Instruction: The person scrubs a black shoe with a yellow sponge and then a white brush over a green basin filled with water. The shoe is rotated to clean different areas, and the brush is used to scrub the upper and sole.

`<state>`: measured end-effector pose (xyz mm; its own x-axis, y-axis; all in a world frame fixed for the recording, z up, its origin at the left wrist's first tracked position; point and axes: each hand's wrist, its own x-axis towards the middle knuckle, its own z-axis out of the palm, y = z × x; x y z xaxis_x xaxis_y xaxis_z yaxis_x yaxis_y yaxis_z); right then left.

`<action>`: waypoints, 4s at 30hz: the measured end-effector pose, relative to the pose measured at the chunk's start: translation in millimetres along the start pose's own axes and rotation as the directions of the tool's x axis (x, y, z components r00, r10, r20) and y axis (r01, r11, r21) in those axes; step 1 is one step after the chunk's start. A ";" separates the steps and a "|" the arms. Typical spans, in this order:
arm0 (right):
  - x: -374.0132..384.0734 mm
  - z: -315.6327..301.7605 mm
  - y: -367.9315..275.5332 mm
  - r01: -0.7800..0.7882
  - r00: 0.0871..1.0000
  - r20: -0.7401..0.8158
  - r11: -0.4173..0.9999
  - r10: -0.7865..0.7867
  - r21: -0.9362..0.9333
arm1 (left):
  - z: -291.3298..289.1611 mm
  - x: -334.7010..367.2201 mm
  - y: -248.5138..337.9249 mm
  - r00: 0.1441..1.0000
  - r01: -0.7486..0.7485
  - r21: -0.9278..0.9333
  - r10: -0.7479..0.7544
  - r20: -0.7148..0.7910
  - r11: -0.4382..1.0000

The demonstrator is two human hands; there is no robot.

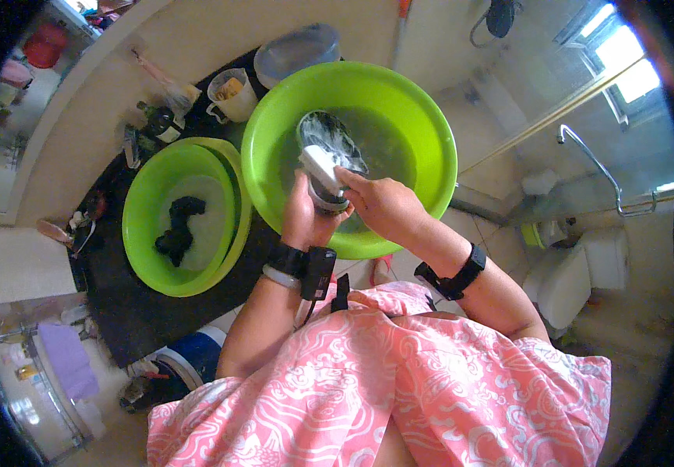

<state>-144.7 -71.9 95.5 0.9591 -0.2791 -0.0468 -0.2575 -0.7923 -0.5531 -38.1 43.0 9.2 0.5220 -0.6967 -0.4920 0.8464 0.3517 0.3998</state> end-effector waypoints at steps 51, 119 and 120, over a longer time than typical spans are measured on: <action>51.8 20.5 6.3 -0.030 0.972 0.229 0.997 0.045 -0.072 | -11.0 1.1 -3.1 0.997 -0.028 -0.013 0.028 0.077 1.000; 24.7 36.2 50.7 -0.058 0.993 0.118 0.897 0.007 0.439 | 5.7 -6.7 37.2 0.968 -0.213 0.744 0.031 0.250 0.633; 27.0 39.6 51.5 0.053 0.997 0.028 0.907 -0.072 0.417 | 6.6 -6.8 40.5 0.988 -0.031 0.637 -0.074 0.137 0.770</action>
<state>-127.4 -98.8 32.8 0.9781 -0.2060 -0.0307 -0.1336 -0.5078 -0.8510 -8.1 57.8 33.9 0.4384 -0.8001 -0.4095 0.5683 -0.1062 0.8159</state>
